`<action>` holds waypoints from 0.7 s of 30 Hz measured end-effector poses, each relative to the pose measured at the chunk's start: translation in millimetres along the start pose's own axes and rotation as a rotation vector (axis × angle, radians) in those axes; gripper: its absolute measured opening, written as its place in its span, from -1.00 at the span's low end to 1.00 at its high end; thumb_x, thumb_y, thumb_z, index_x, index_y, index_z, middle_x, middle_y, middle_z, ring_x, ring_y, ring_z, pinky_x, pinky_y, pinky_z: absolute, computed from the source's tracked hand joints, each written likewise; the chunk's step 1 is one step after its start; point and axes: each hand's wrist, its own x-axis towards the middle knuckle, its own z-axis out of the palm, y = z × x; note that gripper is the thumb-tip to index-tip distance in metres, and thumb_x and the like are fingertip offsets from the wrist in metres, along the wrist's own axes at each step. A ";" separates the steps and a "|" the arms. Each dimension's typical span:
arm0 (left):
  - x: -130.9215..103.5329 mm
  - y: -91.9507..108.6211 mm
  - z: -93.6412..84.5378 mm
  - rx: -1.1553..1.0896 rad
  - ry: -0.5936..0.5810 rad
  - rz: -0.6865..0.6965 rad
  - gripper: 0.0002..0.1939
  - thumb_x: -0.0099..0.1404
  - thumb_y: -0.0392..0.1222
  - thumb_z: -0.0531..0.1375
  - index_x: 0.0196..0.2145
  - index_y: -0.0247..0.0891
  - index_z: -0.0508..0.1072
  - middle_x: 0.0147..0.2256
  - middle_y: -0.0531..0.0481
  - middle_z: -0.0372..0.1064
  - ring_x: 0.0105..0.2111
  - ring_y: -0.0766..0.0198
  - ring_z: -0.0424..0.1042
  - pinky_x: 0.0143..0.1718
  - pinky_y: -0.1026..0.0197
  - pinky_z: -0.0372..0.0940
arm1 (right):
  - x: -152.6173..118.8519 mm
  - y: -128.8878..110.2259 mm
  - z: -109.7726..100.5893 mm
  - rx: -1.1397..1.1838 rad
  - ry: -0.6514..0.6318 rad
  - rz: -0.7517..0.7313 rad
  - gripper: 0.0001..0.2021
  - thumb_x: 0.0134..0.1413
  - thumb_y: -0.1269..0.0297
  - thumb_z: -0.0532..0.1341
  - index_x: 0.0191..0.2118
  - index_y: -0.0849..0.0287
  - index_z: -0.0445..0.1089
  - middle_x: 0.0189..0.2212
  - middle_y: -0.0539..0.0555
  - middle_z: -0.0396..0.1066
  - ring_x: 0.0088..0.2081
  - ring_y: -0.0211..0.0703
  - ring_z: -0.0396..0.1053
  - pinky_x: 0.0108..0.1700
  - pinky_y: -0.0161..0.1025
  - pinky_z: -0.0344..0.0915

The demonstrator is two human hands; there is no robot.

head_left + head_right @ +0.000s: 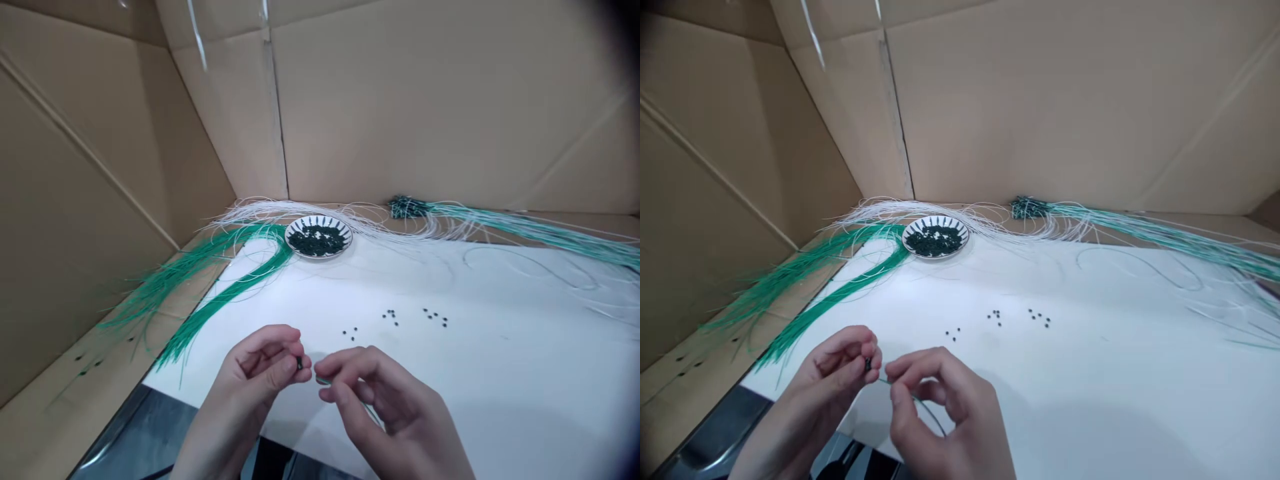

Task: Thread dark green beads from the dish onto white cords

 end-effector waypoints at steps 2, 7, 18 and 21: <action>1.9 -5.9 -1.7 -0.030 -0.003 -0.032 -0.76 -0.02 -0.26 0.60 -0.34 -0.14 0.74 -0.42 0.05 0.65 -0.38 0.37 0.64 -0.31 0.53 0.47 | -2.4 1.3 -2.0 0.021 0.012 -0.003 -0.87 -0.07 0.40 0.38 -0.52 0.08 0.47 -0.40 -0.01 0.64 -0.30 -0.15 0.61 -0.22 -0.34 0.57; 6.4 -14.2 -2.0 -0.132 -0.066 -0.070 -0.75 -0.02 -0.28 0.60 -0.34 -0.13 0.74 -0.44 0.09 0.66 -0.41 0.42 0.64 -0.26 0.56 0.48 | -3.7 0.9 -0.6 -0.025 0.043 -0.040 -0.86 -0.07 0.44 0.34 -0.51 0.06 0.44 -0.42 -0.08 0.63 -0.34 -0.23 0.59 -0.22 -0.40 0.55; 14.7 -29.8 2.8 -0.250 -0.123 -0.074 -0.75 -0.01 -0.34 0.59 -0.38 -0.14 0.69 -0.45 0.14 0.62 -0.40 0.43 0.64 -0.34 0.55 0.48 | -0.6 2.9 2.5 -0.030 0.105 -0.066 -0.84 -0.03 0.42 0.32 -0.52 0.04 0.42 -0.44 -0.10 0.60 -0.34 -0.25 0.58 -0.21 -0.40 0.55; 14.6 -32.0 5.4 -0.191 -0.117 0.007 -0.77 0.02 -0.28 0.58 -0.38 -0.12 0.68 -0.45 0.16 0.58 -0.41 0.46 0.61 -0.36 0.56 0.45 | -0.7 1.4 3.9 -0.032 0.118 -0.044 -0.85 -0.03 0.40 0.32 -0.53 0.04 0.43 -0.45 -0.09 0.58 -0.34 -0.24 0.57 -0.21 -0.40 0.55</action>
